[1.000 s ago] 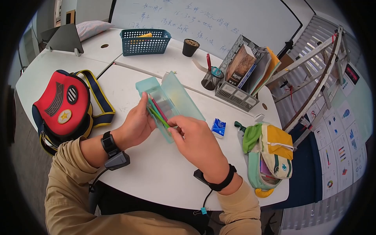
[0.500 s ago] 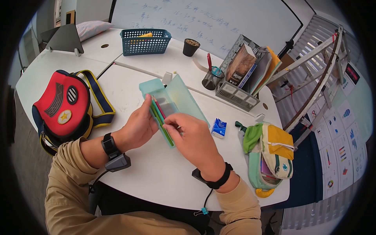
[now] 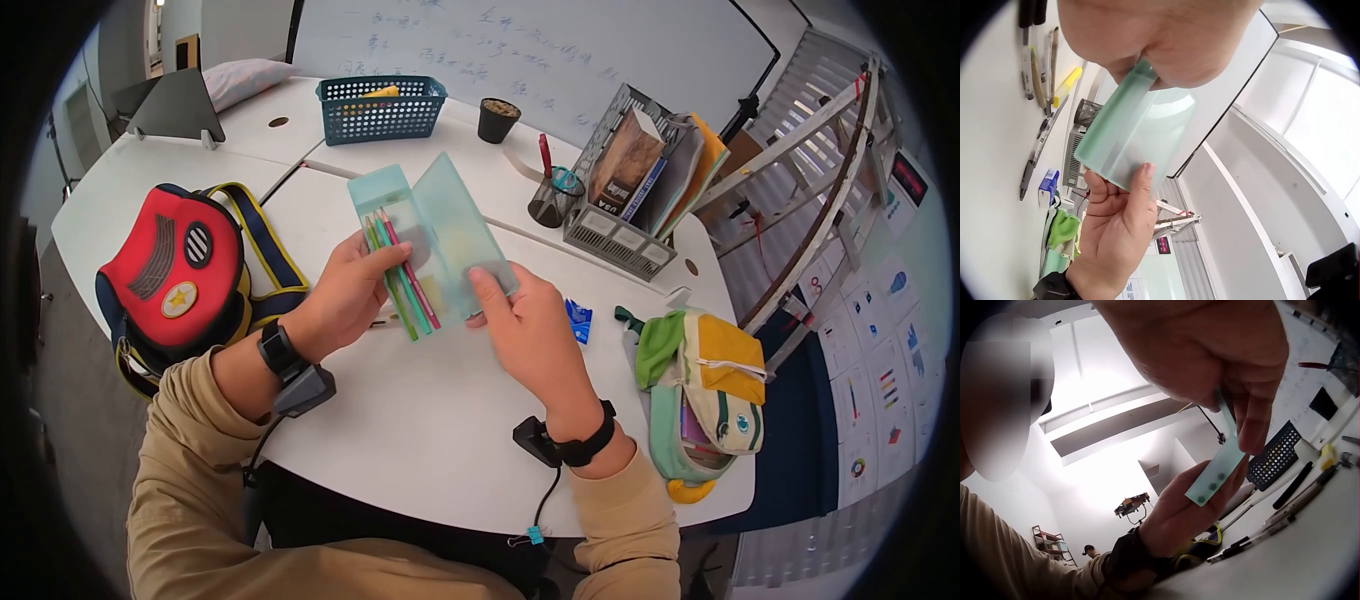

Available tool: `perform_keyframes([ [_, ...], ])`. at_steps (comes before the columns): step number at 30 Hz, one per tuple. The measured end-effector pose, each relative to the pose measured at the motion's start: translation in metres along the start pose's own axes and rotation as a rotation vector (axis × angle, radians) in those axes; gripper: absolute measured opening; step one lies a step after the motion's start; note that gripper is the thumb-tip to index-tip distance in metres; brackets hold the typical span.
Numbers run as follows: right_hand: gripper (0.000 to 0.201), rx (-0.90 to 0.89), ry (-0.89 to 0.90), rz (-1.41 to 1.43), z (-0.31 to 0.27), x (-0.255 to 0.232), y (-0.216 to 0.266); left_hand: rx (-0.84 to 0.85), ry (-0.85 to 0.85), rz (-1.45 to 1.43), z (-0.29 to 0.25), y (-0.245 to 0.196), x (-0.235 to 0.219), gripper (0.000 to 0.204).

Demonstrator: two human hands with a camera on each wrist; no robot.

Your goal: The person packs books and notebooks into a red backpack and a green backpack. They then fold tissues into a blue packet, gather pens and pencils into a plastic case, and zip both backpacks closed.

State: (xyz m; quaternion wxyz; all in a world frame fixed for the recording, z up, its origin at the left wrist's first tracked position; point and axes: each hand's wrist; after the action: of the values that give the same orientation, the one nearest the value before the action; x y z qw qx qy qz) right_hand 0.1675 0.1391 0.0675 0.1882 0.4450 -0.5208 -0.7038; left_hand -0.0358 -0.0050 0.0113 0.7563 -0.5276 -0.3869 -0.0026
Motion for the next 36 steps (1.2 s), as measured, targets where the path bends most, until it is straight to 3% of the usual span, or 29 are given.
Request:
perform_keyframes([
  [4,0.043,-0.102,-0.034,0.221,0.003,0.015,-0.002,0.091,-0.085,0.198,-0.007,-0.012,0.014,0.051],
  [6,0.045,-0.120,-0.027,0.260,0.002,0.020,-0.004,0.133,0.002,0.108,-0.005,-0.005,0.010,0.049],
  [13,0.050,-0.076,0.123,0.344,0.009,0.024,-0.016,0.058,-0.090,0.135,0.000,-0.007,0.001,0.046],
  [16,0.050,0.016,0.121,0.132,0.010,0.018,-0.022,0.062,-0.204,0.183,0.007,-0.003,-0.010,0.047],
  [19,0.045,-0.001,0.149,-0.031,0.018,0.019,-0.042,0.092,-0.313,0.265,0.013,-0.002,-0.020,0.047],
  [22,0.044,-0.380,0.079,-0.504,0.025,0.022,-0.070,0.083,-0.389,0.314,0.013,-0.007,-0.021,0.047],
  [28,0.038,-0.496,0.094,-0.536,0.034,0.027,-0.082,0.074,-0.450,0.197,0.015,-0.003,-0.022,0.046],
  [34,0.034,-0.370,0.119,-0.595,0.036,0.020,-0.069,0.064,-0.418,0.132,0.008,-0.007,-0.009,0.044],
  [36,0.033,-0.342,0.098,-0.487,0.034,0.022,-0.073,0.073,-0.393,0.110,0.008,-0.005,-0.011,0.046],
])
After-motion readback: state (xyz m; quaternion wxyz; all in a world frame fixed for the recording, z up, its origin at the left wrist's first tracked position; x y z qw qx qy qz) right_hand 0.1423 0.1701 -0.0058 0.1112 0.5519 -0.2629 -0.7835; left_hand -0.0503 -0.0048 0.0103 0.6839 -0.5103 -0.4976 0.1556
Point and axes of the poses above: each hand's wrist, its own z-axis towards the middle knuckle, its own x-axis out of the palm, y = z × x, and after that the axes turned 6 degrees about x, right-handed
